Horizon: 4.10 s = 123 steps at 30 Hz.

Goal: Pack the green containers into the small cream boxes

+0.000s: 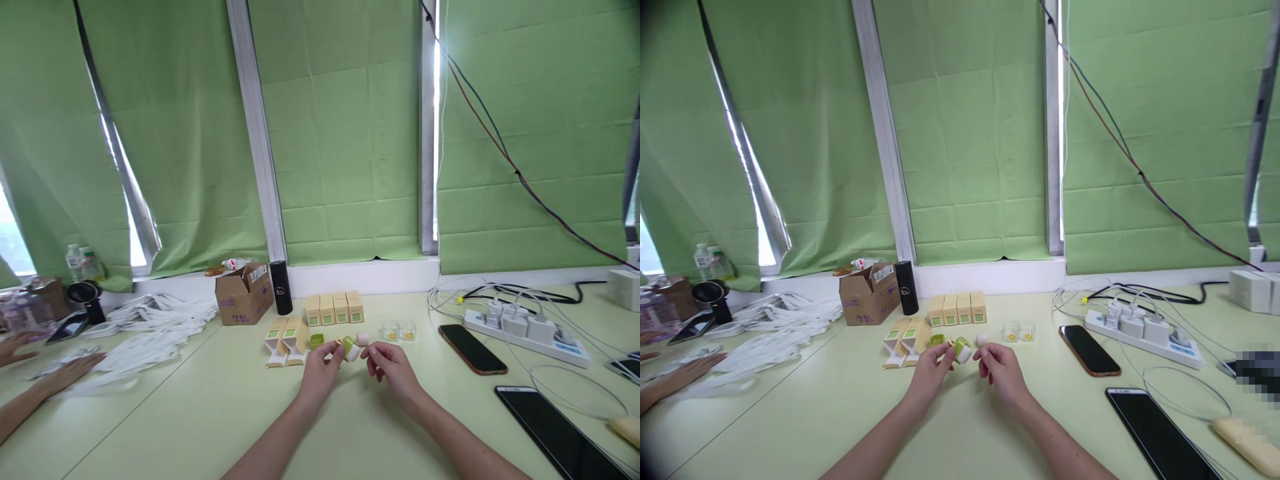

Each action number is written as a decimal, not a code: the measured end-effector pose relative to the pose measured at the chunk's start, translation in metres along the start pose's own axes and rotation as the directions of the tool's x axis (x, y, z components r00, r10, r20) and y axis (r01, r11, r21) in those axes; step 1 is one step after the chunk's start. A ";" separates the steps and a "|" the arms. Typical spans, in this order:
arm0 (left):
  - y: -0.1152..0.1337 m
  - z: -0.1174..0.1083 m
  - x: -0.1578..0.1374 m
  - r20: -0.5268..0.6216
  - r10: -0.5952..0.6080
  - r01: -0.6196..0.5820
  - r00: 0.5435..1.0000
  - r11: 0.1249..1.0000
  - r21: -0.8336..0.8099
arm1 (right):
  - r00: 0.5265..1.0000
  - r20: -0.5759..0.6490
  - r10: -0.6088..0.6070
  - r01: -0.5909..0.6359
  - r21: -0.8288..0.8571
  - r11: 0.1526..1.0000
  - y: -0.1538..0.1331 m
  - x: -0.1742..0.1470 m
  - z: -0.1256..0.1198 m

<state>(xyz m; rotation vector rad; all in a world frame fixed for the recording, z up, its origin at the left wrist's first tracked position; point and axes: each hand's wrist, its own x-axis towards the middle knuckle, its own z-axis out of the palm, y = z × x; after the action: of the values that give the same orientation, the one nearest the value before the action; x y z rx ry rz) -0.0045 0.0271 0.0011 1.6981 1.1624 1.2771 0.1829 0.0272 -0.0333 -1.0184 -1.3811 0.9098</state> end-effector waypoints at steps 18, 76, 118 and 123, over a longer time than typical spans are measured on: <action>-0.009 -0.005 0.004 -0.070 -0.134 0.124 0.989 0.984 -0.126 | 0.872 -0.415 -0.260 -0.210 -0.797 0.566 0.054 0.035 -0.084; -0.019 -0.002 0.001 -0.080 0.070 -0.073 0.994 0.997 -0.030 | 0.999 0.022 -0.036 0.032 0.160 0.987 -0.004 -0.010 0.014; -0.008 -0.003 -0.004 -0.119 0.139 -0.144 0.983 0.989 -0.037 | 0.999 -0.004 -0.046 0.046 0.183 0.982 -0.004 -0.010 0.013; -0.008 -0.002 -0.007 -0.080 0.126 -0.133 0.989 0.987 -0.085 | 0.999 -0.004 -0.041 0.041 0.188 0.981 -0.003 -0.010 0.013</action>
<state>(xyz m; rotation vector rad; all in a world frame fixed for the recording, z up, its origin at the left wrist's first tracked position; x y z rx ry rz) -0.0094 0.0228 -0.0077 1.6953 1.0338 1.4620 0.1692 0.0172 -0.0349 -0.8437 -1.2852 0.9894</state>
